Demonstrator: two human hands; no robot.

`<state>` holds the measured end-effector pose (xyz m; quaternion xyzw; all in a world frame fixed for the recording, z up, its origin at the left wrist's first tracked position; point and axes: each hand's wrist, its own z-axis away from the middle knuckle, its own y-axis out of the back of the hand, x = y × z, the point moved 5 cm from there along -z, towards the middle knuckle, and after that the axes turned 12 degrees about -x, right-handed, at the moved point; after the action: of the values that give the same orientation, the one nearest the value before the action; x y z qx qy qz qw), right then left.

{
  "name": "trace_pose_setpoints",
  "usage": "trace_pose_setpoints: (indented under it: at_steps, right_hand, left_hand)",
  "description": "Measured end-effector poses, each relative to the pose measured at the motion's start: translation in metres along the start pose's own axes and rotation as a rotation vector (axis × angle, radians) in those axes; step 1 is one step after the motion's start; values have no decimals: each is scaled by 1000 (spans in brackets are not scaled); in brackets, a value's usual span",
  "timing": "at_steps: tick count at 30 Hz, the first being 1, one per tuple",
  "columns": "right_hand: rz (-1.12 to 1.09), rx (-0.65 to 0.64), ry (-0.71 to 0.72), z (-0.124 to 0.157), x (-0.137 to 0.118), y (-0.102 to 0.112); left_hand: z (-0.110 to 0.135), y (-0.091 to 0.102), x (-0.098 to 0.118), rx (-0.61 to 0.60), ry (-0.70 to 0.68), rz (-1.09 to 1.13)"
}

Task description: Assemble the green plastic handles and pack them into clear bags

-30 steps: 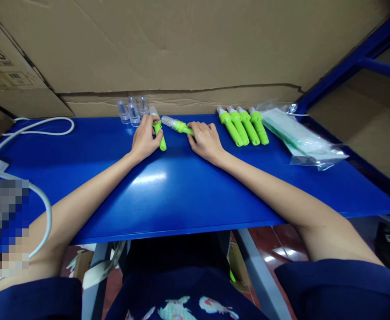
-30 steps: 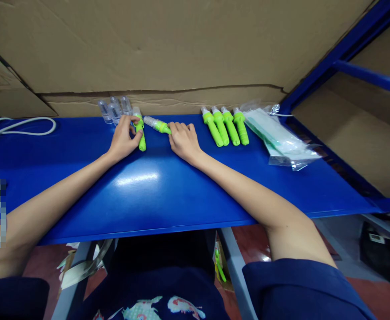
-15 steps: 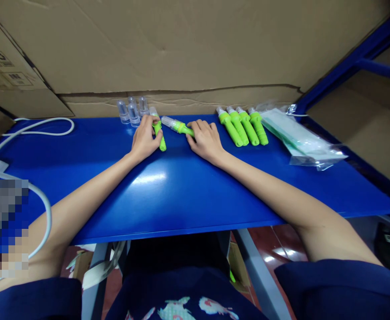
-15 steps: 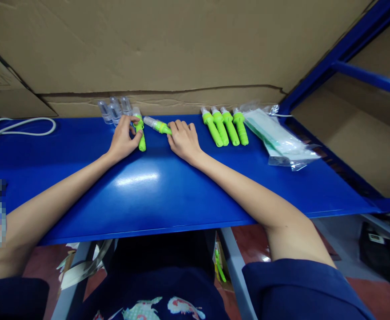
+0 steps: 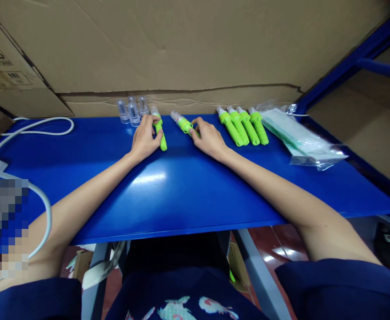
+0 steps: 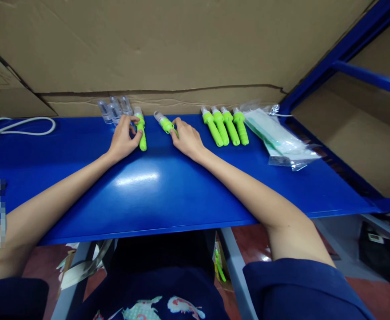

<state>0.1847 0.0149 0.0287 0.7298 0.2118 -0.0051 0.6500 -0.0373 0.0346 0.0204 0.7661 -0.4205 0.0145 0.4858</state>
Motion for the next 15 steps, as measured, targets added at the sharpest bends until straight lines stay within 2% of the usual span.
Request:
trace_pose_setpoints:
  at_steps: [3, 10, 15]
  right_hand:
    - [-50, 14, -16, -2, 5, 2]
    - [-188, -44, -78, -6, 9, 6]
    - [-236, -20, -72, -5, 8, 6]
  left_hand:
    - [0, 1, 1, 0, 7, -7]
    - [0, 1, 2, -5, 3, -15]
    - [-1, 0, 0, -11, 7, -19]
